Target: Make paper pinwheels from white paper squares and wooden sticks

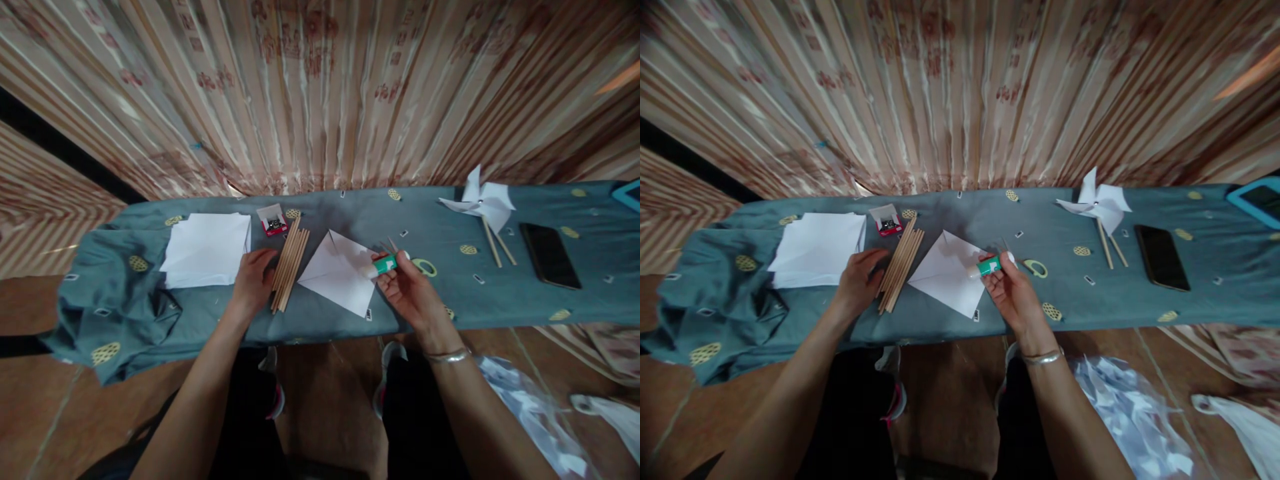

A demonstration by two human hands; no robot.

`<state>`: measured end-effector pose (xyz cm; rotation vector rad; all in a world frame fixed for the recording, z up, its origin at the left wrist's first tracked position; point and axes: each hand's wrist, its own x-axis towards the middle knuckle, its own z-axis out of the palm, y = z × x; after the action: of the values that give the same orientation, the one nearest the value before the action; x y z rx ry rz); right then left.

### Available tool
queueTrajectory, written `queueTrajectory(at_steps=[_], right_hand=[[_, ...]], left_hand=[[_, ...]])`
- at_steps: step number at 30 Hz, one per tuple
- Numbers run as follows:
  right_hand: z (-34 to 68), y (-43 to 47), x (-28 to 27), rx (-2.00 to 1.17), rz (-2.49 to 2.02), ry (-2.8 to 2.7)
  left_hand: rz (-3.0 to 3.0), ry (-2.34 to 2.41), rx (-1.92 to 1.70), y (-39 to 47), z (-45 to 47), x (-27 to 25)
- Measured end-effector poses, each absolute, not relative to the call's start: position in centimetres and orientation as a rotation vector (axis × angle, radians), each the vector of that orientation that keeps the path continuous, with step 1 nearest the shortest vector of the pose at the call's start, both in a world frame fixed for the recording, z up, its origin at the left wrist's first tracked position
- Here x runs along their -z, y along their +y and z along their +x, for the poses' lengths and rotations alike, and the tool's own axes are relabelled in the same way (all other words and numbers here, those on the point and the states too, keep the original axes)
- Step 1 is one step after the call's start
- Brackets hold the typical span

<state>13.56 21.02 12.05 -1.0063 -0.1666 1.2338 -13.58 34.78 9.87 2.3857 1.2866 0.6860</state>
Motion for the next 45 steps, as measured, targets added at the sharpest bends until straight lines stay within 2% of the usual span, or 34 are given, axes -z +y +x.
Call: queueTrajectory(at_steps=[4,9,13,16,23,34,45], right_hand=[[13.4,21.0,-12.0,-1.196,-1.075,-0.202],[13.1,21.3,-12.1,-1.081,-1.175,-0.282],[12.6,22.0,-11.7,-0.988,-1.249,-0.426],[12.1,22.4,-11.3,-0.880,-1.307,-0.545],[11.5,23.1,-10.9,-0.734,-1.417,-0.833],[11.5,23.3,-10.6,-0.663,-1.598,-0.997],[11.2,23.0,-10.6,-0.435,-1.898,-1.248]], left_hand=[[2.475,1.239,-0.634,35.0,-13.3,-9.4],[2.589,1.163,-0.763,33.8,-11.9,-10.5],[2.609,0.811,-0.760,30.3,-8.6,-10.8],[2.631,0.667,-0.613,27.8,-6.3,-10.4],[2.613,0.755,-0.446,26.6,-5.1,-9.6],[2.576,0.745,-0.478,26.7,-5.0,-9.5],[2.566,0.768,-0.456,26.6,-4.9,-9.5]])
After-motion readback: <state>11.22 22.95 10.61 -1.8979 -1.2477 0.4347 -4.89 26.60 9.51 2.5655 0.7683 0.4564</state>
